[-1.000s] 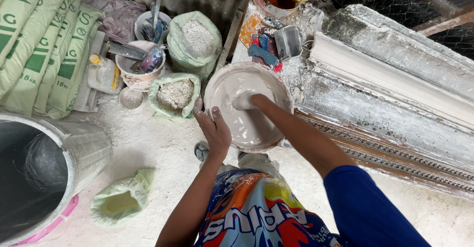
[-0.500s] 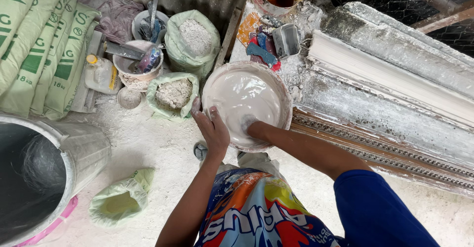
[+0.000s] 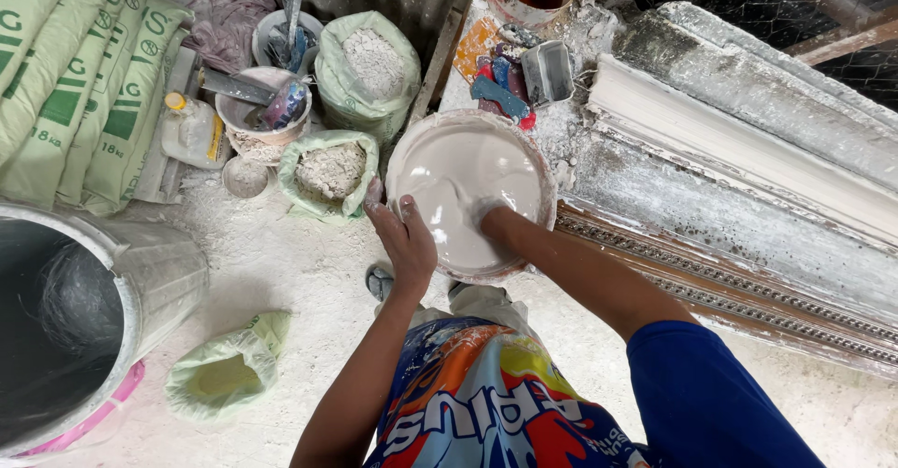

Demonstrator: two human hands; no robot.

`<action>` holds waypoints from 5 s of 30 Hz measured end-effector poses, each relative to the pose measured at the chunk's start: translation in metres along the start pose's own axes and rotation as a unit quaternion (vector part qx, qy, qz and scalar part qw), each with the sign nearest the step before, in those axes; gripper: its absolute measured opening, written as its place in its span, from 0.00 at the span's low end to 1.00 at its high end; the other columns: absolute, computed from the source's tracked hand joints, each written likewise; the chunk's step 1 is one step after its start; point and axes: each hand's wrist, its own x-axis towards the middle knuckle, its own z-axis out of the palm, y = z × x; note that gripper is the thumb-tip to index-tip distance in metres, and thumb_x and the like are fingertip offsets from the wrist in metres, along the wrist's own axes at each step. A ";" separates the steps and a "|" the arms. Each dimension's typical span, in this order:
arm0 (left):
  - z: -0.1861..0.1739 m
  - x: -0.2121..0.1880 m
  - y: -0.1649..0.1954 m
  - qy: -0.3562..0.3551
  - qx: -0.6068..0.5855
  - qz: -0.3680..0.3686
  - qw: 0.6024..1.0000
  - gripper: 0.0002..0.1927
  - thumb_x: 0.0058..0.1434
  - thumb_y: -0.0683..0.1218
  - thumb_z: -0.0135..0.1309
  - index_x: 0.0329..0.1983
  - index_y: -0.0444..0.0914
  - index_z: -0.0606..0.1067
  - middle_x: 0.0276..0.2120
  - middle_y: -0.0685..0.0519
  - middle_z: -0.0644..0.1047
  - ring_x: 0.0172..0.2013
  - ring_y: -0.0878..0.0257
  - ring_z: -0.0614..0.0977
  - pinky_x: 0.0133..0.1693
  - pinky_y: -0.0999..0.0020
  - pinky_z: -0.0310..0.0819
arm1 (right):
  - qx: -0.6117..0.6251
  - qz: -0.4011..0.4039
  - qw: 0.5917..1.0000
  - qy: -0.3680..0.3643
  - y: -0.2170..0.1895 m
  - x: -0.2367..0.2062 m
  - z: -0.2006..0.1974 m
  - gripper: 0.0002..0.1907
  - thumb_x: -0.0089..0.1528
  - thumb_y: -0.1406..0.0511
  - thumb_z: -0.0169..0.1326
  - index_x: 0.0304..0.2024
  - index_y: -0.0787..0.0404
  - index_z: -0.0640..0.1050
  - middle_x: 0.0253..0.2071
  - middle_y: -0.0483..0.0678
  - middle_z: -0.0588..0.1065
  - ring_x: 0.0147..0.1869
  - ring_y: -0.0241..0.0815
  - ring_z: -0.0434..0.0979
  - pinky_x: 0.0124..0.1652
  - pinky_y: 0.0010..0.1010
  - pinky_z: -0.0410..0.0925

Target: The person pours gypsum powder from a woven sack into a small bowl, carries the bowl to a work area, and mixes a plaster slurry by hand in the bowl. The person then scoops the slurry and spreads it by hand along a decorative cornice molding lying on the floor.

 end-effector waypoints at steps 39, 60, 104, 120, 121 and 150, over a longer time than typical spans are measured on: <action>0.003 0.001 0.002 0.002 -0.037 -0.023 0.999 0.30 0.74 0.49 0.39 0.71 0.25 0.53 0.69 0.31 0.58 0.69 0.39 0.62 0.68 0.48 0.56 | 0.204 -0.100 0.966 0.120 -0.035 -0.024 -0.067 0.32 0.54 0.67 0.50 0.60 0.76 0.66 0.37 0.70 0.77 0.43 0.65 0.79 0.42 0.47 0.73; -0.001 -0.001 0.007 -0.012 -0.041 -0.036 0.998 0.31 0.75 0.51 0.39 0.73 0.27 0.52 0.70 0.32 0.56 0.71 0.40 0.61 0.69 0.48 0.56 | -0.002 -0.168 0.985 0.034 -0.034 -0.043 -0.064 0.17 0.63 0.61 0.47 0.51 0.60 0.75 0.39 0.62 0.79 0.43 0.60 0.82 0.45 0.47 0.75; 0.002 0.002 0.002 -0.005 -0.020 -0.028 0.999 0.33 0.75 0.53 0.39 0.72 0.24 0.51 0.69 0.29 0.56 0.69 0.37 0.60 0.68 0.45 0.51 | 0.381 -0.051 0.889 0.248 0.015 -0.076 -0.121 0.19 0.74 0.59 0.44 0.33 0.63 0.76 0.27 0.49 0.75 0.31 0.38 0.71 0.35 0.33 0.68; -0.002 -0.014 0.079 0.055 0.059 0.242 0.967 0.24 0.78 0.41 0.43 0.71 0.29 0.53 0.69 0.34 0.60 0.70 0.45 0.62 0.73 0.50 0.51 | 0.436 -0.206 0.803 0.349 0.008 -0.110 -0.093 0.05 0.60 0.67 0.52 0.36 0.62 0.74 0.33 0.47 0.74 0.36 0.38 0.73 0.39 0.32 0.70; 0.007 -0.019 0.094 0.057 0.076 0.285 0.954 0.23 0.79 0.41 0.43 0.71 0.30 0.53 0.70 0.35 0.60 0.69 0.46 0.62 0.73 0.51 0.51 | 0.462 -0.180 0.802 0.334 0.015 -0.118 -0.092 0.06 0.62 0.66 0.52 0.39 0.62 0.74 0.33 0.47 0.74 0.37 0.37 0.73 0.39 0.32 0.70; 0.354 0.032 0.026 0.036 -0.370 -0.164 0.914 0.24 0.70 0.51 0.47 0.69 0.44 0.64 0.62 0.51 0.69 0.58 0.54 0.73 0.46 0.48 0.85 | 0.851 0.005 0.486 0.198 0.335 -0.278 0.209 0.13 0.71 0.62 0.47 0.45 0.65 0.77 0.33 0.41 0.72 0.34 0.28 0.68 0.33 0.17 0.64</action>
